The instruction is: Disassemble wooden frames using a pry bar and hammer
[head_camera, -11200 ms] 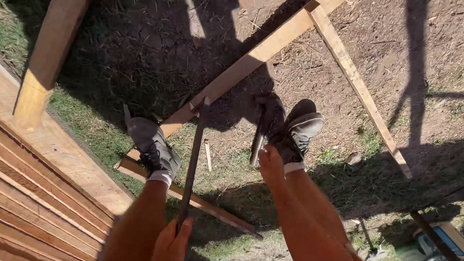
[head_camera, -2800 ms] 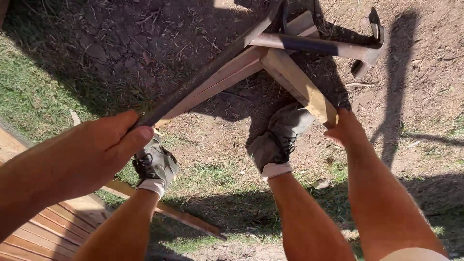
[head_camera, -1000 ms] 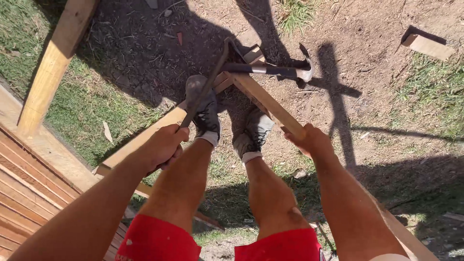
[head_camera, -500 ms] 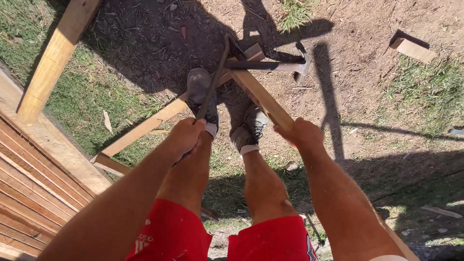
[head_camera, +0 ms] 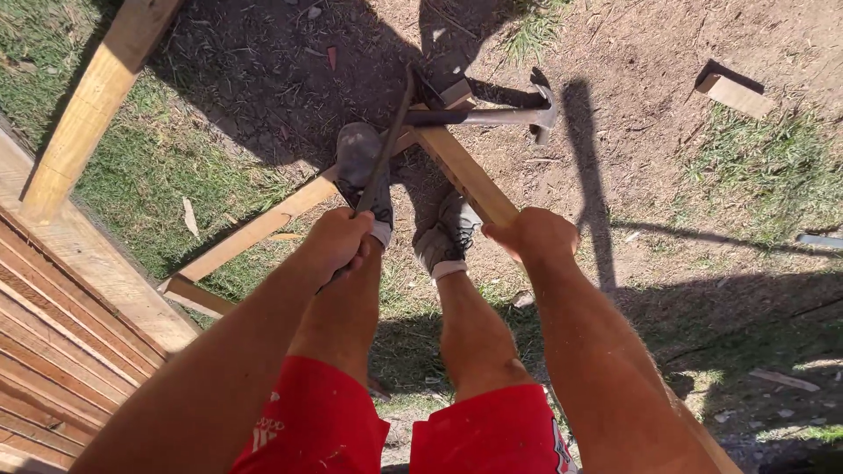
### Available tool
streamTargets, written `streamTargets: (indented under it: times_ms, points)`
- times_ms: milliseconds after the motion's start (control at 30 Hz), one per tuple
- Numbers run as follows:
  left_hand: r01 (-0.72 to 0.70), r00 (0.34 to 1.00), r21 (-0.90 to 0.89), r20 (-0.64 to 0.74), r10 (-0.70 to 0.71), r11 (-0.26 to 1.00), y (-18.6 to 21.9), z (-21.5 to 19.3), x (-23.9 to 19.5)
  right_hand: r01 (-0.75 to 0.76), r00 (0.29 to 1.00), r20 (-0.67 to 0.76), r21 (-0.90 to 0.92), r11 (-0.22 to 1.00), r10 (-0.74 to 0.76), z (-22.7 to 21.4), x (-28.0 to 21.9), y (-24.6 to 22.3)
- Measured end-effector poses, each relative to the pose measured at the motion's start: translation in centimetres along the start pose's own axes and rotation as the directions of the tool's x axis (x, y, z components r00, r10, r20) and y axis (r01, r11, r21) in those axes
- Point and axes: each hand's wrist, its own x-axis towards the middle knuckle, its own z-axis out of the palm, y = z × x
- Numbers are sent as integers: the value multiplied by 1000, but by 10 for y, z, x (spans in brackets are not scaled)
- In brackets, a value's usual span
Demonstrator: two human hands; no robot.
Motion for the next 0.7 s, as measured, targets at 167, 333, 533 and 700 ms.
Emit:
streamTargets:
  times_ms: [167, 333, 533, 700]
  points:
    - [-10, 1000, -58, 17, 11, 998, 5, 5, 5, -10, 1000, -30, -51, 999, 9, -11, -3, -15]
    - [17, 999, -115, 37, -12, 993, 2, 11, 8, -22, 999, -36, -101, 995, 18, -13, -14, -23]
    - [34, 998, -164, 50, -26, 986, -10, 20, 21, -24, 999, -30, -102, 994, 21, -39, -34, -49]
    - [-92, 995, -58, 25, 94, 994, -1, 24, 26, -25, 998, -63, -114, 993, 18, -77, -50, -82]
